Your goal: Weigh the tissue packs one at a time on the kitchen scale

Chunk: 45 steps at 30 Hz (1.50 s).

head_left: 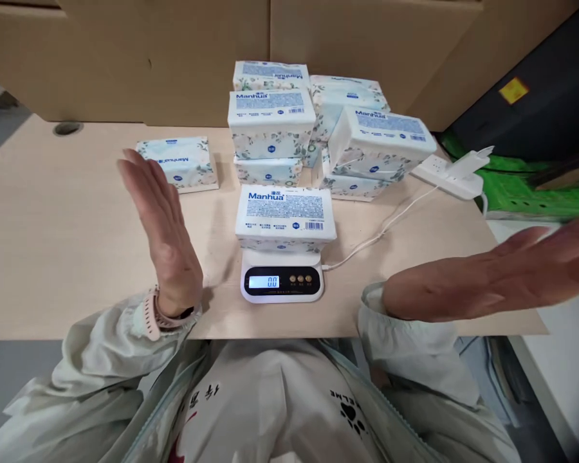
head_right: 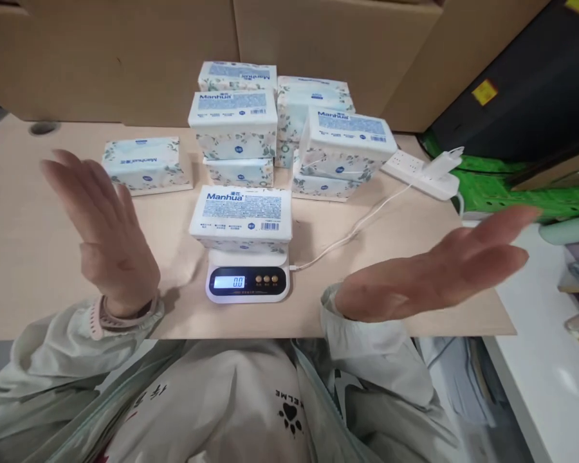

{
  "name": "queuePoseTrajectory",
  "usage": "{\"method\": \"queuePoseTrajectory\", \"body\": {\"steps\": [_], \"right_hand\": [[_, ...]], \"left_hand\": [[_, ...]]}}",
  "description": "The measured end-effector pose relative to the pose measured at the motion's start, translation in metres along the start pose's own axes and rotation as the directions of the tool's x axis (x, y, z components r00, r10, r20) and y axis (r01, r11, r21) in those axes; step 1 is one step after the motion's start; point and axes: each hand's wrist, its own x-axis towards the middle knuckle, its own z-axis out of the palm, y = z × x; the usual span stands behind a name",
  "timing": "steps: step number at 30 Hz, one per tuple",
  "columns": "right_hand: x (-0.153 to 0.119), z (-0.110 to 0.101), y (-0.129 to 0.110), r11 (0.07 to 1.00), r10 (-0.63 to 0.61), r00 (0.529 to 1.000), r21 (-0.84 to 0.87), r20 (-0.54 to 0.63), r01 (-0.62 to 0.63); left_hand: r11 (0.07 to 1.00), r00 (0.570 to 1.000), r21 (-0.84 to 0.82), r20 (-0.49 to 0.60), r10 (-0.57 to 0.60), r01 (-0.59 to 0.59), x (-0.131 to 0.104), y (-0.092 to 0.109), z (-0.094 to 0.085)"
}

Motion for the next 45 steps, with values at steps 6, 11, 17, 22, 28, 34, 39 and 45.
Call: {"method": "queuePoseTrajectory", "body": {"steps": [6,11,17,22,28,34,39,45], "right_hand": [[-0.016,0.021,0.01,0.961,0.235,0.97,0.134,0.053,-0.241],[-0.018,0.018,0.023,0.938,0.286,0.957,0.188,0.046,-0.29],[-0.015,0.018,0.023,0.95,0.24,0.971,0.202,0.009,-0.236],[-0.016,0.019,0.022,0.959,0.219,0.975,0.189,-0.022,-0.211],[-0.017,0.016,0.02,0.971,0.213,0.977,0.108,-0.002,-0.211],[-0.018,0.017,0.02,0.973,0.2,0.979,0.109,0.026,-0.202],[-0.019,0.016,0.022,0.971,0.185,0.98,0.141,0.069,-0.193],[-0.02,0.016,0.019,0.976,0.182,0.979,0.102,0.092,-0.191]], "left_hand": [[0.963,0.965,-0.13,-0.078,-0.249,0.238,-0.02,-0.012,-0.004],[0.893,0.899,-0.213,-0.107,-0.425,0.397,-0.029,-0.018,-0.01],[0.884,0.908,-0.25,-0.045,-0.417,0.394,-0.027,-0.013,-0.006],[0.882,0.905,-0.249,-0.045,-0.423,0.4,-0.028,-0.012,-0.005],[0.879,0.895,-0.248,-0.079,-0.438,0.408,-0.027,-0.013,-0.004],[0.853,0.873,-0.269,-0.074,-0.482,0.448,-0.027,-0.013,-0.002],[0.848,0.872,-0.273,-0.061,-0.486,0.454,-0.026,-0.013,-0.003],[0.838,0.859,-0.279,-0.079,-0.506,0.469,-0.026,-0.012,-0.001]]}}
